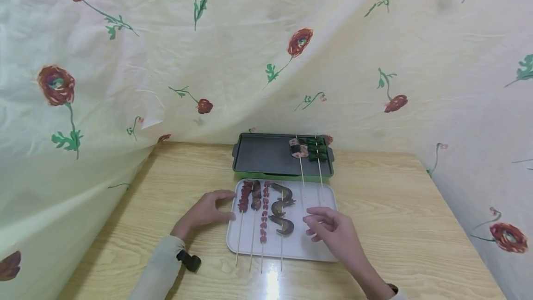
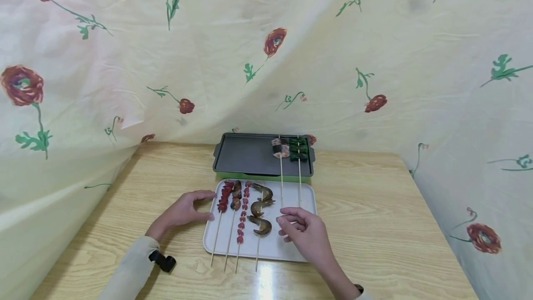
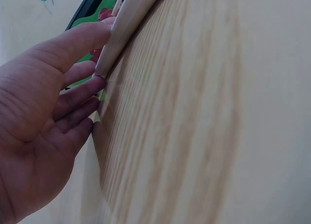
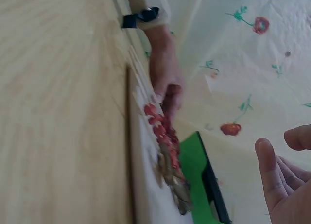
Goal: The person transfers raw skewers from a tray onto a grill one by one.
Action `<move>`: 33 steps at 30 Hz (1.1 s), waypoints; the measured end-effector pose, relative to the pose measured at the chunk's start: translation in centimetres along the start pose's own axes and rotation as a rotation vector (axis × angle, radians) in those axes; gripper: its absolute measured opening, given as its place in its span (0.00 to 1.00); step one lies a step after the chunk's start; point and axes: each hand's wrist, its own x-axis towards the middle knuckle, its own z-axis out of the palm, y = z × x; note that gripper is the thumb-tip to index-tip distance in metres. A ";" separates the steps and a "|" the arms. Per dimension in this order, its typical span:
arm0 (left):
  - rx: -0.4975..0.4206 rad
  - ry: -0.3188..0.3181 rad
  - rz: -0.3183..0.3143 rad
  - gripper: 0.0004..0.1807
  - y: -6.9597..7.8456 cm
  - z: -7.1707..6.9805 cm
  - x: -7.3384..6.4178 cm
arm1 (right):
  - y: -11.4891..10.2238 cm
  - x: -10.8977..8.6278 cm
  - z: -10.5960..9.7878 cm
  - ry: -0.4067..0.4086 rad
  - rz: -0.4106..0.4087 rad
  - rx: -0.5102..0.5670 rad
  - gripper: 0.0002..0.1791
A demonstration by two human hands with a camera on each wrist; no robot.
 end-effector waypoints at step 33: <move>0.018 0.004 0.003 0.38 0.0 0.0 0.1 | 5.6 -2.7 4.3 -0.255 0.087 -0.144 0.20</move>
